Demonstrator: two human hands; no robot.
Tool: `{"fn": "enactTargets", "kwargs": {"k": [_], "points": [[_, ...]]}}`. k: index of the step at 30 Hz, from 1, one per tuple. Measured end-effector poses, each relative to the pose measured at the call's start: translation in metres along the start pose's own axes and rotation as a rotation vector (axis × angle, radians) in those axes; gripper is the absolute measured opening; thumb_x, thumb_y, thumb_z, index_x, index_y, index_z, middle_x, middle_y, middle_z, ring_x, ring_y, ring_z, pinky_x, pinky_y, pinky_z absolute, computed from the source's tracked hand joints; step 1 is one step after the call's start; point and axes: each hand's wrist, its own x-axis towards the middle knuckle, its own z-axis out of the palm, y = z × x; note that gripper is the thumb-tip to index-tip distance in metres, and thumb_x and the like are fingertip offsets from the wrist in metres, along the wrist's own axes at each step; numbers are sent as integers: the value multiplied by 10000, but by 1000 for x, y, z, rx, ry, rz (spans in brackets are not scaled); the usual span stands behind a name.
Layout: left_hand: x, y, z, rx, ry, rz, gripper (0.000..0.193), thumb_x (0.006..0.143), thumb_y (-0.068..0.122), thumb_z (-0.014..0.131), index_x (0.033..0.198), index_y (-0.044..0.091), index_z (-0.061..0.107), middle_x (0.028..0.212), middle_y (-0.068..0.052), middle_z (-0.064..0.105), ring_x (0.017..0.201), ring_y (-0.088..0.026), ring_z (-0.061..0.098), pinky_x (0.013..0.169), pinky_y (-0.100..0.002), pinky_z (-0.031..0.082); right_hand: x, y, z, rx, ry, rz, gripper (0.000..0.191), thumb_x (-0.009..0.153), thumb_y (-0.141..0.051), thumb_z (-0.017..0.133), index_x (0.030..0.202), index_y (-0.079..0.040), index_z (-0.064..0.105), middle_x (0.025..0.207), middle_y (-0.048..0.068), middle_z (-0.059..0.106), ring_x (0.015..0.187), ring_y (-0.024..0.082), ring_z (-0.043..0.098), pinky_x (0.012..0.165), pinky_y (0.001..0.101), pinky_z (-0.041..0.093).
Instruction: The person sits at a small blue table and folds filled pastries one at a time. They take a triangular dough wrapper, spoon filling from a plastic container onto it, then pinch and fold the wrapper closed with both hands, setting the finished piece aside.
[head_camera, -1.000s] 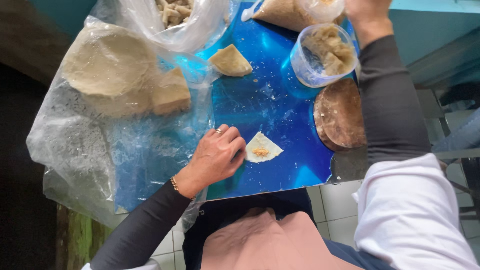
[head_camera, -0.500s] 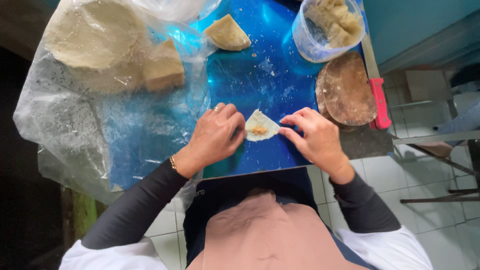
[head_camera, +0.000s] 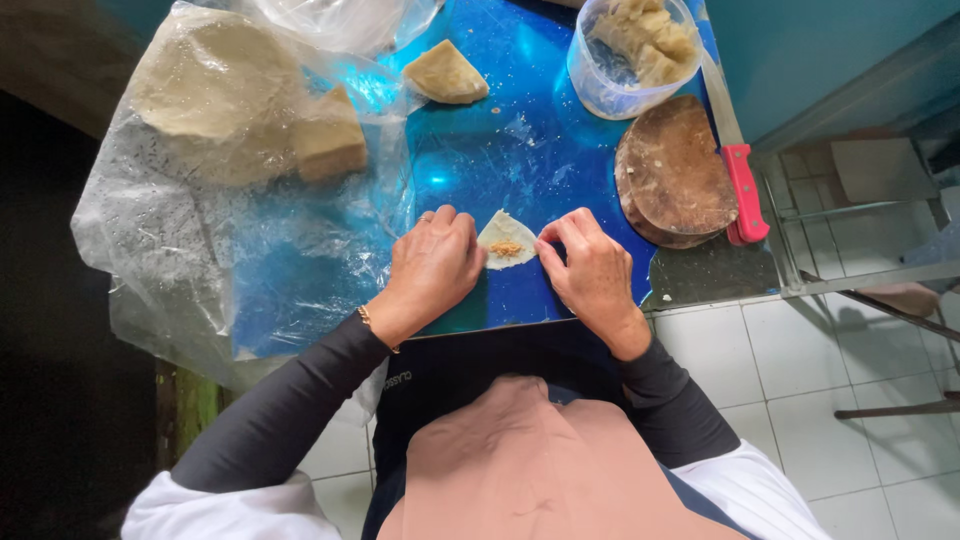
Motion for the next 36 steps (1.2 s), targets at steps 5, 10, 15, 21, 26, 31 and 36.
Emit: {"fn": "enactTargets", "kwargs": {"k": [5,10,15,21,26,31,36], "points": [[5,2,-1,-66,-36,-80,157,863,216,674,829,66,643,869,-145,660,856,-372,661,696,-518,522,5,-2,-6,64,-50,38,99,922,-195,738,929,-105,699,899,52,674,636,244,644,584,395,498],[5,5,-7,-220,-75,-137,163,884,203,683,907,48,640,863,-141,727,806,-355,708,676,-476,534,6,-5,-2,191,-46,42,99,922,-173,757,982,-110,711,879,43,715,629,212,653,574,349,508],[-5,9,-4,-416,50,7,170,888,107,708,1015,26,629,888,-130,719,825,-302,733,709,-397,573,2,-8,7,293,19,-35,219,892,-114,775,1094,-87,697,944,39,729,696,172,688,576,313,517],[-19,8,0,-378,98,168,225,892,69,736,1085,28,628,940,-103,688,907,-295,680,781,-401,543,-8,-9,2,211,28,-146,273,892,-94,767,1158,-77,709,980,36,745,811,199,695,724,344,545],[-18,5,3,-247,120,311,171,913,87,736,1061,62,654,944,-111,638,897,-325,627,788,-420,528,-6,-6,-2,68,23,-336,284,867,-151,794,1137,-86,734,1061,48,751,902,242,671,764,369,539],[-11,1,7,-200,109,331,110,931,101,722,1020,56,677,946,-113,630,899,-332,621,797,-423,526,4,0,0,26,-9,-478,281,870,-163,803,1129,-75,740,1032,48,721,860,253,648,733,371,540],[-10,-2,5,-309,90,272,176,861,175,773,966,50,709,945,-120,644,891,-330,634,752,-426,529,11,9,7,38,-56,-505,171,872,-107,776,1039,-82,746,956,47,682,855,261,641,728,374,531]]}}
